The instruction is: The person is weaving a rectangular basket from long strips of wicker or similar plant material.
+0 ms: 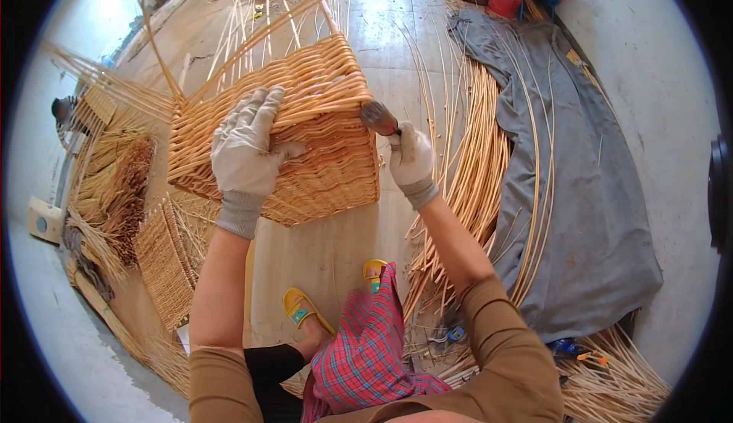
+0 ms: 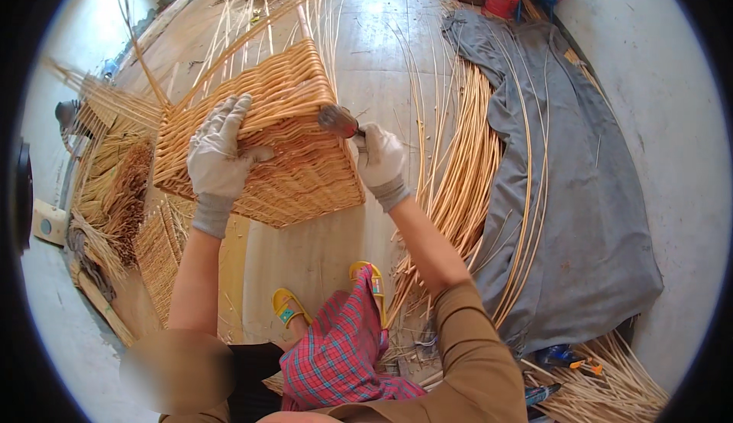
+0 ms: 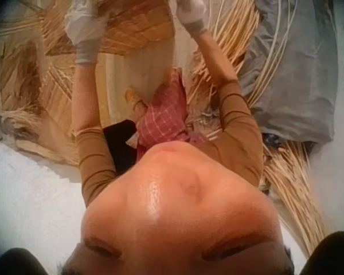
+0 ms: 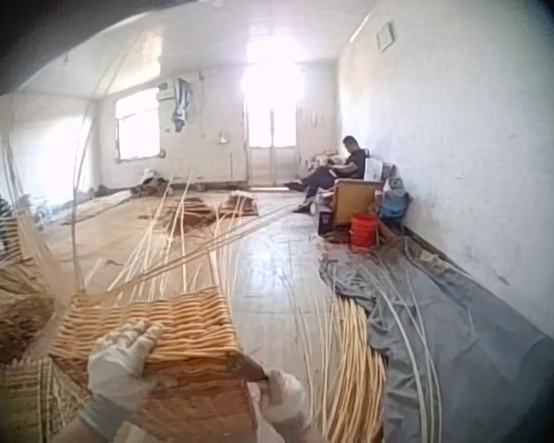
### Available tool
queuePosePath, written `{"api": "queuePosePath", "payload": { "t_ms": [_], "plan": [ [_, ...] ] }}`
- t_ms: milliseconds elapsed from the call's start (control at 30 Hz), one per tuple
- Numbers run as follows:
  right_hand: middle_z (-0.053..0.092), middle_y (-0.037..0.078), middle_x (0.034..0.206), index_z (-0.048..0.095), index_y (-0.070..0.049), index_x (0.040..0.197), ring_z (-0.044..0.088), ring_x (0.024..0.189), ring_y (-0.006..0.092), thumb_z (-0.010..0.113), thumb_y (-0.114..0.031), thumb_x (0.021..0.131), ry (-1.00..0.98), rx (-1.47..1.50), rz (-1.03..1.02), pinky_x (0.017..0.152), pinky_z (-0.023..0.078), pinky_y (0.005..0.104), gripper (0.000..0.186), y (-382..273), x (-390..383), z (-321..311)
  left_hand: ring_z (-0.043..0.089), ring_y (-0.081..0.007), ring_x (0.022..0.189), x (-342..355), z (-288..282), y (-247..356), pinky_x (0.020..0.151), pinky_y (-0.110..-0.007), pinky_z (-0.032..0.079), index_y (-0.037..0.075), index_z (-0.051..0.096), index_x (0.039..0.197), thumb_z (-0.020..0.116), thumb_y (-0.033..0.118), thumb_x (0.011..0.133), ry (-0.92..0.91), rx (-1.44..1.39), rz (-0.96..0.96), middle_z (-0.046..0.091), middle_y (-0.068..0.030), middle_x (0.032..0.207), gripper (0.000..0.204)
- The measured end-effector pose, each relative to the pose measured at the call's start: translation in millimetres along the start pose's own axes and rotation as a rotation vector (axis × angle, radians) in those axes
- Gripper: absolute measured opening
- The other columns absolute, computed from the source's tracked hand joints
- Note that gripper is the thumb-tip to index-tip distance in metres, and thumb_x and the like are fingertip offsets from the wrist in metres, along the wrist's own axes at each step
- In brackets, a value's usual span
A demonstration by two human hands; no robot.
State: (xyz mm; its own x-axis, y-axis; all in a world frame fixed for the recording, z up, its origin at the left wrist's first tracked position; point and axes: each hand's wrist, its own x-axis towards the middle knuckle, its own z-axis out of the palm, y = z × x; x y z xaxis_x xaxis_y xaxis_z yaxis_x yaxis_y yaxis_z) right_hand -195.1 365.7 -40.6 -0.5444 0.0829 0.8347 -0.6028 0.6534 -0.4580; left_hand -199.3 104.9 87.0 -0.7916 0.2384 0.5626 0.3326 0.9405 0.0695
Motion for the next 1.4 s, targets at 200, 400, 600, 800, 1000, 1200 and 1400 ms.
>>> {"api": "queuePosePath", "payload": {
  "t_ms": [200,400,600,800,1000,1200,1400],
  "plan": [
    [0.058,0.015,0.072,0.057,-0.005,0.077,0.059,0.071,0.0362,0.062,-0.002,0.083,-0.448,-0.274,0.146,0.07,0.047,0.047,0.009,-35.8,14.8,-36.9,0.055,-0.0309,0.137,-1.7,-1.1,4.7,0.114,-0.044,0.039,0.019,0.059,0.146,0.089,0.037,0.066,0.026,0.038,0.002,0.061,-0.0131,0.146,0.088],
    [0.065,0.013,0.075,0.06,-0.003,0.08,0.061,0.063,0.0352,0.064,0.0,0.086,-0.019,0.078,0.105,0.062,0.046,0.0496,0.008,-18.4,22.2,-17.1,0.055,-0.0301,0.137,1.4,-2.4,7.9,0.114,-0.041,0.042,0.016,0.061,0.144,0.091,0.031,0.064,0.06,0.002,0.041,0.062,-0.0127,0.144,0.088],
    [0.062,0.014,0.075,0.061,-0.002,0.098,0.06,0.065,0.0348,0.059,-0.008,0.096,-0.411,-0.217,0.492,0.059,0.046,0.0472,0.007,15.5,-9.5,2.9,0.054,-0.0309,0.138,0.2,1.8,4.2,0.114,-0.044,0.04,0.018,0.06,0.145,0.089,0.035,0.067,0.047,0.006,0.009,0.061,-0.0126,0.145,0.085],
    [0.058,-0.001,0.077,0.06,-0.001,0.105,0.056,0.067,0.0137,0.052,-0.015,0.108,0.218,0.25,0.17,0.06,0.048,0.0313,0.016,14.0,-33.8,-8.0,0.05,-0.0311,0.141,-1.4,6.4,3.7,0.116,-0.044,0.038,0.024,0.057,0.148,0.087,0.035,0.072,0.014,0.025,-0.004,0.058,-0.011,0.15,0.083],
    [0.048,-0.006,0.076,0.061,-0.013,0.106,0.044,0.057,0.0082,0.05,-0.037,0.111,0.041,0.81,1.473,0.05,0.039,0.0256,0.027,-18.5,-265.4,-123.7,0.046,-0.0344,0.144,-41.5,-14.6,35.1,0.118,-0.048,0.035,0.025,0.054,0.151,0.082,0.028,0.08,0.031,0.006,-0.014,0.053,-0.0107,0.154,0.076],
    [0.062,-0.001,0.091,0.063,-0.013,0.11,0.057,0.069,0.0124,0.059,-0.026,0.105,0.355,1.314,1.428,0.061,0.047,0.0291,0.014,-95.7,-155.1,-262.1,0.046,-0.0349,0.144,-109.3,-37.2,80.7,0.119,-0.048,0.034,0.025,0.055,0.15,0.078,0.022,0.084,0.037,0.007,0.004,0.053,-0.0118,0.154,0.071],
    [0.073,0.003,0.089,0.071,-0.007,0.091,0.069,0.076,0.0131,0.062,0.004,0.088,0.379,2.025,-0.127,0.067,0.058,0.0268,0.014,-266.2,62.3,-433.6,0.04,-0.0329,0.148,-154.6,-50.9,104.0,0.126,-0.048,0.027,0.025,0.043,0.158,0.071,0.019,0.089,-0.062,0.014,0.04,0.044,-0.0132,0.16,0.074]
  ]
}}
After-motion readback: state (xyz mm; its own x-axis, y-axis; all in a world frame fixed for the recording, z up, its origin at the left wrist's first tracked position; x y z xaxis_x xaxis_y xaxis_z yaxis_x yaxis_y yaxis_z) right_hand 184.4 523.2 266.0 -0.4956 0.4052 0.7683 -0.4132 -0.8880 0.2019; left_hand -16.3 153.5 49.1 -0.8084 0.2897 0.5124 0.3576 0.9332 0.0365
